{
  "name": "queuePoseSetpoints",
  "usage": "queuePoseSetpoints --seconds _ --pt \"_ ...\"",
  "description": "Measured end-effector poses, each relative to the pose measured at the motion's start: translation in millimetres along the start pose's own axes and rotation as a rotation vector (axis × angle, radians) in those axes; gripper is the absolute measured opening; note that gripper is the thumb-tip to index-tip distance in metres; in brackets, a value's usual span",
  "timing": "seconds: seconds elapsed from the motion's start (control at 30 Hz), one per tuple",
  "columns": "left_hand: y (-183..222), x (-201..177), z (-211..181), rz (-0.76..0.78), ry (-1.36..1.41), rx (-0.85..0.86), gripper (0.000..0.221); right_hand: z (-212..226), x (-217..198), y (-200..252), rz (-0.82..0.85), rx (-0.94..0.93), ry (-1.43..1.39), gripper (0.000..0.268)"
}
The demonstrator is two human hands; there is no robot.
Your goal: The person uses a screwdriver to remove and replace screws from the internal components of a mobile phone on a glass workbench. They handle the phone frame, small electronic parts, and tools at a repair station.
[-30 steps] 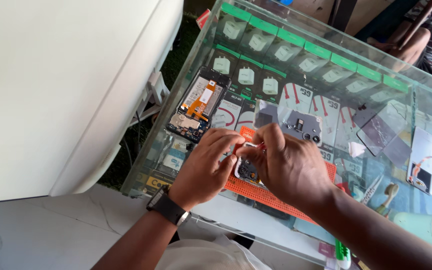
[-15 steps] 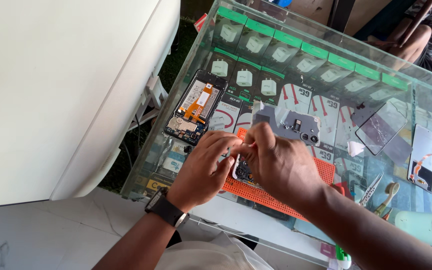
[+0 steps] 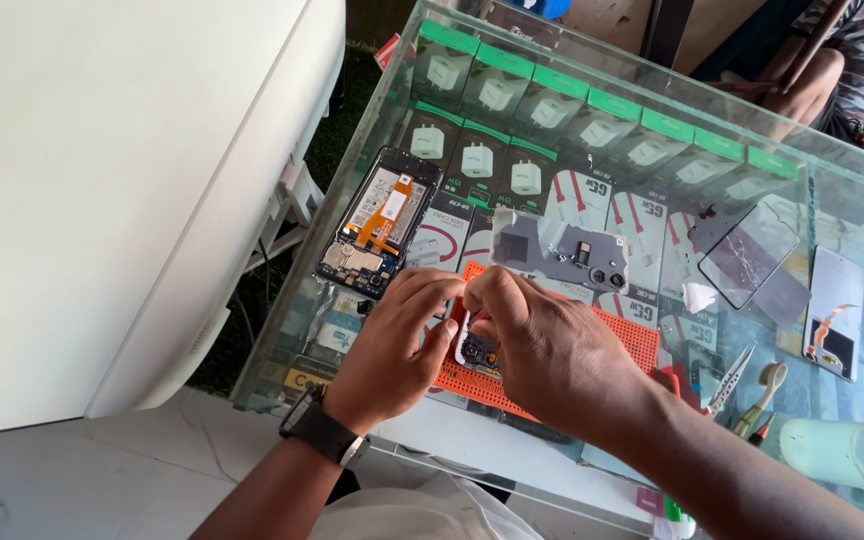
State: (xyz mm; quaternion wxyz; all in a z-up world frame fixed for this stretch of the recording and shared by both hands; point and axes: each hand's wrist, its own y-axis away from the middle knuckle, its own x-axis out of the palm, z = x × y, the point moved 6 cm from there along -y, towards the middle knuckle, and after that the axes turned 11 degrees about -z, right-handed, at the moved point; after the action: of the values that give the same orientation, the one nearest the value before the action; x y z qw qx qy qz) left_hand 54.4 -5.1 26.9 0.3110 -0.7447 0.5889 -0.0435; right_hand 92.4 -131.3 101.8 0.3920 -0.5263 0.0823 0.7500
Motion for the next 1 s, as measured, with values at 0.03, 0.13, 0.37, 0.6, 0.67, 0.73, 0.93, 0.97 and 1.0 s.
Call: queuePoseSetpoints --seconds 0.03,0.13,0.37,0.6,0.67,0.73,0.93,0.97,1.0 --pt "0.2 -0.4 0.1 -0.011 0.0 0.01 0.034 0.8 2.3 2.3 -0.02 -0.024 -0.023 0.026" --pt "0.0 -2.2 -1.5 -0.028 -0.001 0.044 0.035 -2.7 7.6 6.1 -0.132 0.065 0.021 0.027" --pt "1.0 0.5 -0.6 -0.017 0.019 0.039 0.035 17.6 13.5 9.2 -0.269 0.077 0.12 0.026" --pt "1.5 -0.7 -1.0 0.011 -0.002 -0.012 0.037 -28.3 -0.9 12.9 -0.23 0.447 -0.069 0.023" --pt "2.2 0.8 0.3 0.016 -0.012 -0.001 0.036 -57.5 -19.9 25.9 -0.377 0.46 -0.262 0.023" --pt "1.5 1.4 1.3 0.014 -0.006 -0.008 0.035 -90.2 -33.1 36.0 -0.541 0.497 -0.459 0.028" --pt "0.6 1.2 2.4 0.054 0.002 -0.08 0.035 -153.4 -31.2 67.1 -0.825 0.605 -0.746 0.036" --pt "0.4 1.7 1.8 0.056 0.009 -0.087 0.035 -158.2 -29.8 70.2 -0.84 0.608 -0.743 0.036" --pt "0.0 2.2 1.8 0.06 0.016 -0.102 0.035 -161.9 -28.7 72.8 -0.855 0.61 -0.739 0.036"
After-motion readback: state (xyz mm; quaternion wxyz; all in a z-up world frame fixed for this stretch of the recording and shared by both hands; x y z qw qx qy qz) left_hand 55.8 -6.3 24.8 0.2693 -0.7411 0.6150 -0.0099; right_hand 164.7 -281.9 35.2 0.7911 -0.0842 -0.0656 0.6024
